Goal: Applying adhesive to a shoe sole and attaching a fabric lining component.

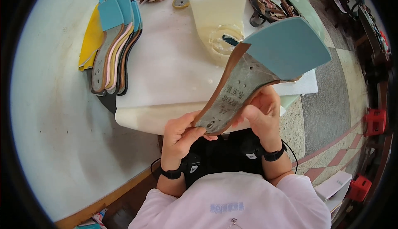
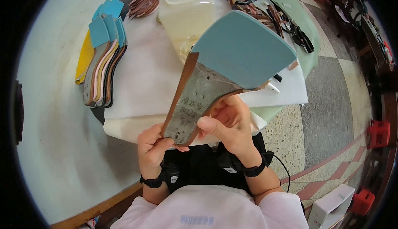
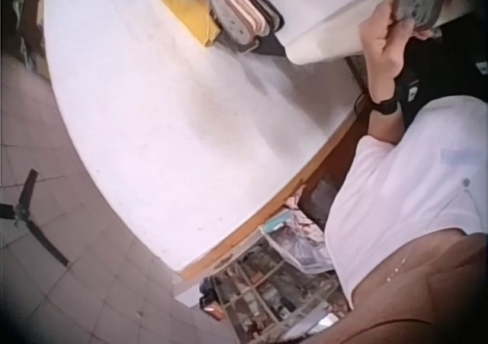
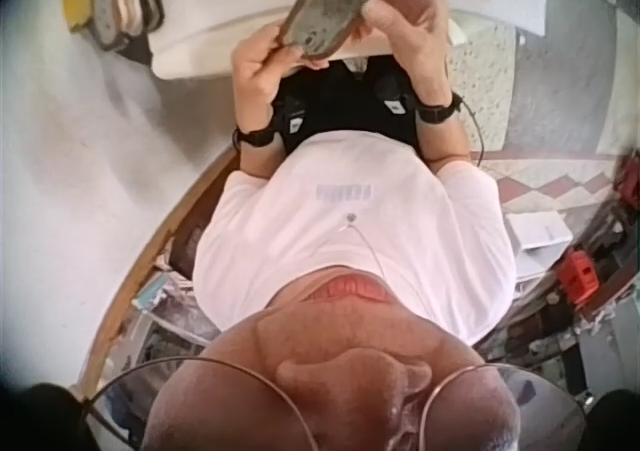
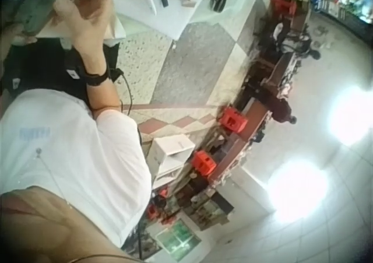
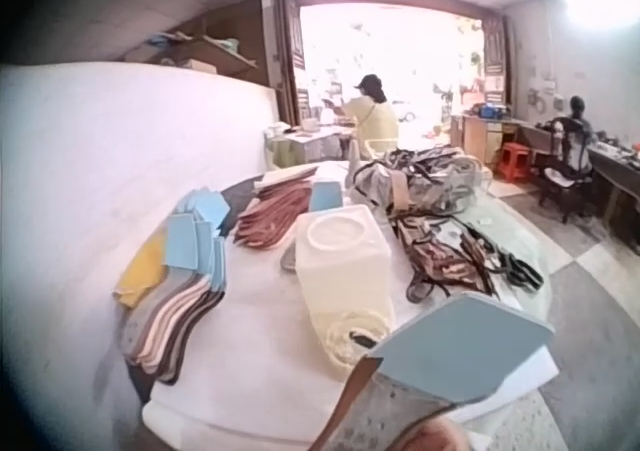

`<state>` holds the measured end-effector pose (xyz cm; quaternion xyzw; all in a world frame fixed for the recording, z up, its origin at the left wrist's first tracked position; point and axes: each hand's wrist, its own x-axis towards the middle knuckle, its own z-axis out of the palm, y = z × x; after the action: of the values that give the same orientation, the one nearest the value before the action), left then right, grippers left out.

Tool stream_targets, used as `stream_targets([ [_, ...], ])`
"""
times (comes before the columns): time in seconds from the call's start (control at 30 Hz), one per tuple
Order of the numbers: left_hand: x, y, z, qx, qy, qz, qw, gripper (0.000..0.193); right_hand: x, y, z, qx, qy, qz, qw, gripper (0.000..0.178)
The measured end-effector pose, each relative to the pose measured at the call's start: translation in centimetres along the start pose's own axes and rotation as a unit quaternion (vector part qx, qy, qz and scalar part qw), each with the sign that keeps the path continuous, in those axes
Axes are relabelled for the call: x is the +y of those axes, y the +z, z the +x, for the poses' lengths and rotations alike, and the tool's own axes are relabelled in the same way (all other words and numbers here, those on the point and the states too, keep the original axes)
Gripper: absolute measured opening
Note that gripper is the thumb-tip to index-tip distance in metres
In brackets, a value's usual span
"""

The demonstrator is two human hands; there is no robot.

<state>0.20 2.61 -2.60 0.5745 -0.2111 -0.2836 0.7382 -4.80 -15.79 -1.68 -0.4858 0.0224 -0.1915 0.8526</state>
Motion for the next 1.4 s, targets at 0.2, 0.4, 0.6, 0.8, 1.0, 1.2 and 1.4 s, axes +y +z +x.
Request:
stream_targets([
  [0.2,-0.1,0.0,0.3,-0.045,0.018,-0.094,0.994,0.036,1.0,0.2,0.5,0.036,0.002,0.020,0.999,0.016],
  [0.4,-0.6,-0.4,-0.2,0.013,0.025,-0.091,0.995,0.037,0.7,0.9,1.0,-0.030,-0.027,-0.015,0.999,0.036],
  [0.6,-0.7,0.2,0.0,0.133,0.098,-0.163,0.973,0.038,-1.4,3.8,-0.1,-0.134,0.085,0.020,0.987,0.041],
  [0.8,-0.8,0.2,0.6,0.138,0.097,-0.120,0.978,0.040,-3.5,9.4,-4.1,-0.356,0.263,0.522,0.729,0.038],
  [1.0,-0.8,0.0,0.0,0.143,0.104,-0.107,0.978,0.038,-10.1,12.6,-2.7,-0.328,0.480,0.420,0.696,0.072],
  [1.2,-0.9,-0.1,-0.2,0.130,0.116,-0.108,0.979,0.040,-9.7,12.9,-2.8,-0.334,0.500,0.346,0.720,0.086],
  [1.4,-0.9,0.2,0.5,0.105,0.110,-0.126,0.980,0.041,-3.0,16.2,-1.5,-0.429,0.211,0.630,0.612,0.092],
])
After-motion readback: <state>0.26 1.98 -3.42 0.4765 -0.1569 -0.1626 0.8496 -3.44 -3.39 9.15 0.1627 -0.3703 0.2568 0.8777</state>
